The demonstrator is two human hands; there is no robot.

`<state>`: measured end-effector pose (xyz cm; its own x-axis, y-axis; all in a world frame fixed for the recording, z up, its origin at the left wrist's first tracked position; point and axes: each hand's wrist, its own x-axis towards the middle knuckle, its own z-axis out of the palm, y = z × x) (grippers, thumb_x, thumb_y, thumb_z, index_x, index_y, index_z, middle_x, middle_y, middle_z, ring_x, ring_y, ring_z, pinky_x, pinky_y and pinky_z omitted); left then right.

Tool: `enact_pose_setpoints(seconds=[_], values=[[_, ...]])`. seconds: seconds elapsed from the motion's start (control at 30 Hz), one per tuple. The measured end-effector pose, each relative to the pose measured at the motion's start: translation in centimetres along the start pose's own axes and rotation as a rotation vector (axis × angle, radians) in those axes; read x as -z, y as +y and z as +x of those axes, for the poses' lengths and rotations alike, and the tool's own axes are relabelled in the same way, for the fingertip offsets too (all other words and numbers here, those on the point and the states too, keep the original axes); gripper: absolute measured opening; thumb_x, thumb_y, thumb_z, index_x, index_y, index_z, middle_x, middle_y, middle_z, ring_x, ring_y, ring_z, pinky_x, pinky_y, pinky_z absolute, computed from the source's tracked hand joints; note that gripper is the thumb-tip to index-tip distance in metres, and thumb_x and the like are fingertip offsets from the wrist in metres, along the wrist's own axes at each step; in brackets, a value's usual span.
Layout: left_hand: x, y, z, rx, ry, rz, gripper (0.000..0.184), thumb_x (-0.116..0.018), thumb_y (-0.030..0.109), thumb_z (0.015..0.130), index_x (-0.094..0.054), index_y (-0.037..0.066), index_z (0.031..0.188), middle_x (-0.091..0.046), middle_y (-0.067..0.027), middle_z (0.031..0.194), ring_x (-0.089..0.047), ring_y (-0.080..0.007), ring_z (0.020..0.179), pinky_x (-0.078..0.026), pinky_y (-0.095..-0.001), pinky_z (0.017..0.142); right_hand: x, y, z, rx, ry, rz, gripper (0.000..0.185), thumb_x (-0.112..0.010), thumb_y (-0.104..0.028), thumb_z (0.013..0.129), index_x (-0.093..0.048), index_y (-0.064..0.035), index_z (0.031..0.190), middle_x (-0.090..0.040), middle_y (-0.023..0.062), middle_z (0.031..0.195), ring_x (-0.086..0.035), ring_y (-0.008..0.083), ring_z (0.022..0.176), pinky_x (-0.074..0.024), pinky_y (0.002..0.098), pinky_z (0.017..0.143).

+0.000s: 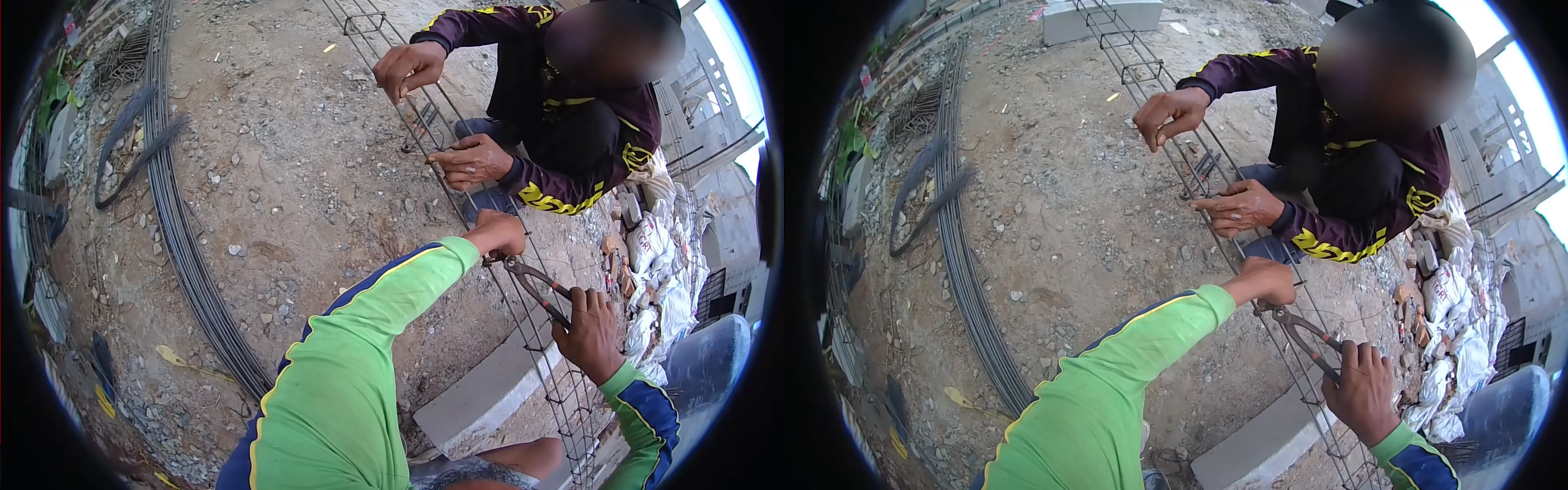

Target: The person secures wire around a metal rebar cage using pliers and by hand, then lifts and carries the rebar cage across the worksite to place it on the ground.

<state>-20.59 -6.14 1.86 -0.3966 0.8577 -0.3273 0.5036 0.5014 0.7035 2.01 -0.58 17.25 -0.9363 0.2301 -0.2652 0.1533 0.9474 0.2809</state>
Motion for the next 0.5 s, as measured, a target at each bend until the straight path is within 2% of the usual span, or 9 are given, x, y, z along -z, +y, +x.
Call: enact_pose_setpoints(seconds=[0.07,0.13,0.23,0.27,0.33,0.37,0.4,0.47,0.5], values=[[0.0,0.2,0.1,0.005,-0.027,0.003,0.041,-0.056,0.03,0.081,-0.075,0.003,0.105,-0.073,-0.0144,0.109,-0.069,-0.0281,0.107,-0.05,-0.0387,0.09,-0.2,-0.4,-0.6,0.091,0.329,-0.299,0.059,-0.072,-0.029,0.076,-0.051,0.0011,0.123,-0.058,0.0202,0.1,-0.06,0.0384,0.091,-0.0468,0.0483,0.078],[0.1,0.1,0.3,0.01,-0.027,0.021,0.04,-0.057,0.03,0.081,-0.075,0.005,0.107,-0.073,-0.0135,0.11,-0.068,-0.028,0.108,-0.05,-0.0388,0.089,-0.3,-1.0,-0.9,0.058,0.315,-0.305,0.057,-0.069,-0.029,0.082,-0.05,0.0011,0.127,-0.057,0.0198,0.099,-0.06,0.0375,0.091,-0.0456,0.0473,0.082],[0.1,0.1,0.3,0.022,-0.053,0.024,0.041,-0.057,0.032,0.082,-0.074,0.007,0.109,-0.072,-0.0134,0.112,-0.068,-0.0276,0.109,-0.05,-0.0393,0.09,-0.1,-0.9,-1.2,-0.012,0.062,0.084,0.04,-0.062,-0.03,0.092,-0.058,0.0034,0.114,-0.063,0.0163,0.088,-0.062,0.0286,0.069,-0.0486,0.0402,0.063],[0.1,0.2,0.3,0.023,-0.05,0.022,0.041,-0.057,0.032,0.082,-0.074,0.007,0.109,-0.072,-0.0134,0.112,-0.068,-0.0276,0.109,-0.05,-0.0393,0.09,0.8,-0.6,-0.6,-0.01,0.062,0.082,0.04,-0.062,-0.03,0.092,-0.058,0.0034,0.114,-0.063,0.0163,0.088,-0.062,0.0286,0.069,-0.0486,0.0402,0.063],[0.2,0.3,0.1,0.024,-0.047,0.017,0.046,-0.061,0.039,0.082,-0.073,0.007,0.112,-0.072,-0.0136,0.113,-0.068,-0.0273,0.109,-0.049,-0.0386,0.091,2.2,-0.1,0.8,-0.527,-0.482,0.843,0.04,-0.055,-0.034,0.098,-0.06,0.005,0.106,-0.063,0.0133,0.075,-0.059,0.0233,0.054,-0.0453,0.0357,0.048],[0.3,0.3,0.1,0.024,-0.044,0.014,0.046,-0.061,0.039,0.082,-0.073,0.007,0.112,-0.072,-0.0136,0.113,-0.068,-0.0273,0.109,-0.049,-0.0386,0.091,2.1,0.0,0.8,-0.615,-0.514,1.174,0.045,-0.048,-0.037,0.103,-0.059,0.0061,0.104,-0.063,0.0119,0.069,-0.055,0.0181,0.047,-0.042,0.031,0.042],[0.3,0.3,0.0,0.022,-0.072,0.049,0.05,-0.063,0.045,0.082,-0.073,0.007,0.113,-0.072,-0.0128,0.115,-0.067,-0.0273,0.11,-0.049,-0.0382,0.092,2.2,0.1,1.0,-0.612,-0.515,1.168,0.045,-0.048,-0.037,0.103,-0.059,0.0061,0.104,-0.063,0.0119,0.069,-0.055,0.0181,0.047,-0.042,0.031,0.042],[0.5,0.3,0.0,0.021,-0.103,0.079,0.055,-0.064,0.051,0.082,-0.073,0.008,0.114,-0.071,-0.012,0.117,-0.067,-0.0273,0.111,-0.048,-0.0377,0.093,2.4,0.7,1.4,-0.755,-0.703,1.543,0.044,-0.05,-0.035,0.103,-0.06,0.0072,0.107,-0.062,0.0131,0.07,-0.053,0.0192,0.046,-0.042,0.0301,0.044],[0.6,0.3,0.2,0.036,-0.164,0.076,0.06,-0.065,0.057,0.081,-0.072,0.009,0.116,-0.071,-0.0112,0.119,-0.066,-0.0275,0.113,-0.048,-0.0376,0.094,2.3,1.0,1.5,-0.693,-0.728,1.533,0.045,-0.049,-0.036,0.103,-0.059,0.0072,0.107,-0.064,0.0137,0.072,-0.059,0.0212,0.051,-0.0469,0.0315,0.047]])
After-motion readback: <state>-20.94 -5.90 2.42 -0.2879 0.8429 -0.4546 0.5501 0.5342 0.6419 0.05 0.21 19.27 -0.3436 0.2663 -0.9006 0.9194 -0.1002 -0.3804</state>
